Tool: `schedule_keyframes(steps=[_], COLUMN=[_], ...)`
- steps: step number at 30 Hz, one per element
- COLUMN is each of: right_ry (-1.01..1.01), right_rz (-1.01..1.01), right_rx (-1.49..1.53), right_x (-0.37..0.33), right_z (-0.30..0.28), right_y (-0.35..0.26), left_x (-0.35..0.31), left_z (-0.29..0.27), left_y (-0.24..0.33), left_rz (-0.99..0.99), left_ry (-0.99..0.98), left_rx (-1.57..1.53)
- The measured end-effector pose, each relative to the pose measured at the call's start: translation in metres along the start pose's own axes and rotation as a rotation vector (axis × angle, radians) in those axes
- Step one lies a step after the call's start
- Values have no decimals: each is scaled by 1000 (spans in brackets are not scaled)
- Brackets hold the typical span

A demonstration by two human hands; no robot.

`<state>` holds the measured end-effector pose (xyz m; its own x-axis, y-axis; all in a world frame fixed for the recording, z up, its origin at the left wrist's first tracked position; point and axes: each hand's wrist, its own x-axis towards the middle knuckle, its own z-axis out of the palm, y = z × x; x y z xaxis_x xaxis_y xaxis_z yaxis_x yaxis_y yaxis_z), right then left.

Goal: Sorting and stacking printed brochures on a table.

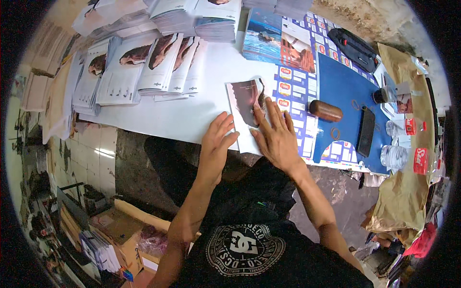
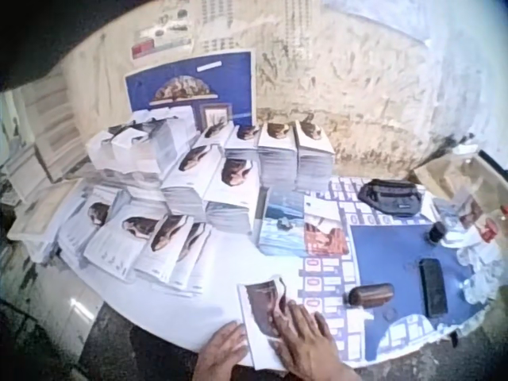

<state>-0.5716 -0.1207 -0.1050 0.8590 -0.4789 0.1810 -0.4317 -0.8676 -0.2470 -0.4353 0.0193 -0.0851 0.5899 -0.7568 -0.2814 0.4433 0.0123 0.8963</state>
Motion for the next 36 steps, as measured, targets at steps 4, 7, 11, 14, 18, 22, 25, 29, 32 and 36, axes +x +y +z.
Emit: schedule_keyframes(steps=[4, 7, 11, 14, 18, 22, 25, 29, 32, 36], right_ry=[-1, 6, 13, 24, 27, 2, 115, 389, 427, 307], right_rz=[0, 12, 23, 23, 19, 15, 58, 303, 328, 150], right_rx=[16, 7, -24, -6, -5, 15, 124, 107, -381, 105], right_x=[0, -1, 0, 0, 0, 0, -6, -9, -7, -1], right_z=[0, 1, 4, 5, 2, 2, -9, -59, -52, -51], right_y=[1, 0, -2, -2, -2, 1, 21, 79, 109, 51], left_x=[1, 1, 2, 5, 22, 27, 27, 26, 28, 25], left_z=[2, 6, 7, 4, -4, -15, -15, -12, -15, -19], left_y=[1, 4, 4, -4, -13, -30, -29, -28, -25, -27], left_rz=[-11, -20, -14, 237, 727, 734, 720, 756, 722, 686], left_ry=[4, 6, 25, 42, -136, -180, -177, -165, -179, -176], left_rx=[28, 64, 129, 485, 1272, 1428, 1433, 1399, 1425, 1422])
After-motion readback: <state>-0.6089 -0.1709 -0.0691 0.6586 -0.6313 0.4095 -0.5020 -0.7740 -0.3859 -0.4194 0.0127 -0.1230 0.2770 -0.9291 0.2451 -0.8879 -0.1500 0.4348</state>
